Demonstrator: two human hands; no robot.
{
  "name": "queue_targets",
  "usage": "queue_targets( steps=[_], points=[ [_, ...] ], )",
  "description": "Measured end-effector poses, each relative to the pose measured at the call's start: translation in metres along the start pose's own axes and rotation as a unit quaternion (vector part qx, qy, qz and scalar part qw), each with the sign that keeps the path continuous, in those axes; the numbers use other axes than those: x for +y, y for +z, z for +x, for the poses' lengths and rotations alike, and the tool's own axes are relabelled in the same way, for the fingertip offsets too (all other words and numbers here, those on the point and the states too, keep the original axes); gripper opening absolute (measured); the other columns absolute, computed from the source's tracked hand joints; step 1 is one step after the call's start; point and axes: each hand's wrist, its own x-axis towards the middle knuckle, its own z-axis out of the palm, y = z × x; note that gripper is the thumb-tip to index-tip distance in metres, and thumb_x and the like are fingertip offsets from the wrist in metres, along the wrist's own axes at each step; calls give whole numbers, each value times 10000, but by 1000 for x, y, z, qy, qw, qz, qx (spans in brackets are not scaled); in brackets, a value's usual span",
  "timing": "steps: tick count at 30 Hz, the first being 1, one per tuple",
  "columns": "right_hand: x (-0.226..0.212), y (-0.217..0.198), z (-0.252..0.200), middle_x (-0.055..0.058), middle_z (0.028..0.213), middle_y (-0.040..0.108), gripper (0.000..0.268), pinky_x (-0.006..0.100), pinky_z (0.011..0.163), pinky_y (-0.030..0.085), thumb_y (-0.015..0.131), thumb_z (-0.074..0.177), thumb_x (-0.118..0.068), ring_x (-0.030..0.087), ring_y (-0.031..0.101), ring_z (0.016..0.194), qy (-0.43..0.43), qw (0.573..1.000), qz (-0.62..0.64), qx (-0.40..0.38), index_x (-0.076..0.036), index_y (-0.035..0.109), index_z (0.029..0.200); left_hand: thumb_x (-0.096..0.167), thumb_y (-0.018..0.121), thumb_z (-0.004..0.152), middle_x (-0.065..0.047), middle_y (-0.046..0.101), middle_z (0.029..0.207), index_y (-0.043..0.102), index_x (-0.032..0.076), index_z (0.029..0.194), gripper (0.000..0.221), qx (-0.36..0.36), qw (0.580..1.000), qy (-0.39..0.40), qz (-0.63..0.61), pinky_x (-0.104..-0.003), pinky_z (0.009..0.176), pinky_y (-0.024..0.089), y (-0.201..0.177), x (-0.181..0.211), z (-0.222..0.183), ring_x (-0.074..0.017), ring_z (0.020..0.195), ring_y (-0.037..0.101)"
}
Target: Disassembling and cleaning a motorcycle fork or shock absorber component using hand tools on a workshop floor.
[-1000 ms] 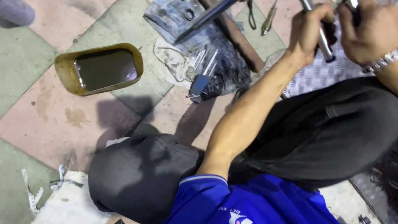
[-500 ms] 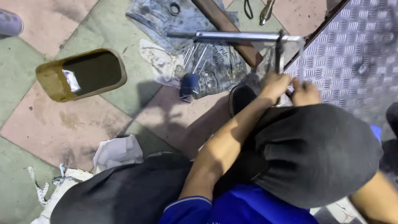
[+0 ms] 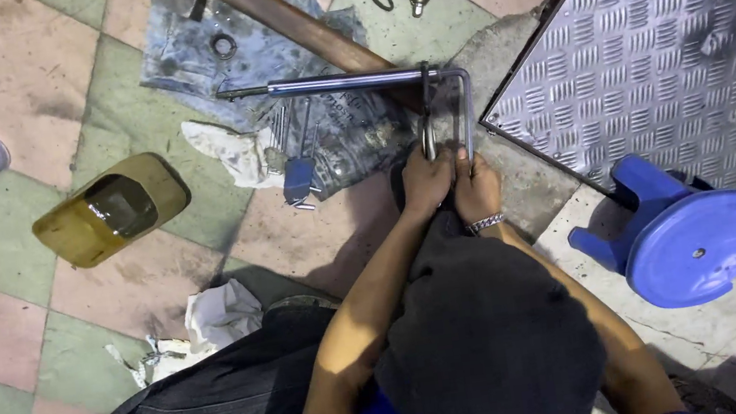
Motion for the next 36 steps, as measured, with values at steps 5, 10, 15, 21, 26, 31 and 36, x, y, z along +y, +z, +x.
queue_targets(
  steps=[5,10,15,21,26,31,36],
  points=[
    [-3,-6,0,280,795,666,458,549,692,498,521,1057,-420,473,678,767,36,996,-38,-75,15,661,1025,288,650,869,-254,722,968,639,-19,1151,417,8,1000,1,12,-492,818,548,-9,8,-6,-429,923,713],
    [30,-47,78,260,1148,663,321,524,909,508,603,1082,-276,444,644,1048,-72,993,-85,-30,1,631,1242,242,647,821,-229,709,903,647,-10,1084,364,-5,1000,-10,5,-490,795,537,-12,-2,-8,-406,878,703],
    [-12,-22,144,224,1361,567,592,537,1158,433,742,846,-121,439,508,1346,-367,923,-99,-57,16,570,1395,215,627,832,-223,701,856,635,-23,976,278,-36,999,-36,-6,-499,768,528,-27,26,-21,-405,843,693],
    [-50,-11,160,176,1411,595,691,537,1101,385,912,707,-282,391,478,1291,-465,840,-192,-203,-114,680,1336,208,632,807,-233,697,843,617,-9,1026,309,-37,998,-45,-39,-486,772,532,-35,38,-28,-411,827,694],
    [-21,24,170,156,1254,640,456,494,981,420,885,684,-296,371,538,1155,-473,805,-285,-219,-206,711,1096,235,660,830,-229,708,855,639,-19,991,301,-14,1000,-1,-19,-471,771,543,-24,27,-23,-391,848,703],
    [3,11,214,214,1226,613,535,511,1039,461,828,832,-230,401,559,1158,-488,833,-220,-139,-14,637,1283,243,650,824,-211,711,811,640,2,995,296,-37,998,-36,-27,-460,747,548,-40,54,-30,-357,790,721],
    [-52,-38,229,287,1271,599,446,546,1069,446,732,933,-185,481,548,1158,-496,845,-197,-45,47,599,1290,235,641,819,-210,713,811,665,-1,981,287,-45,998,-22,-40,-455,739,547,-33,51,-27,-343,782,717]
  ],
)
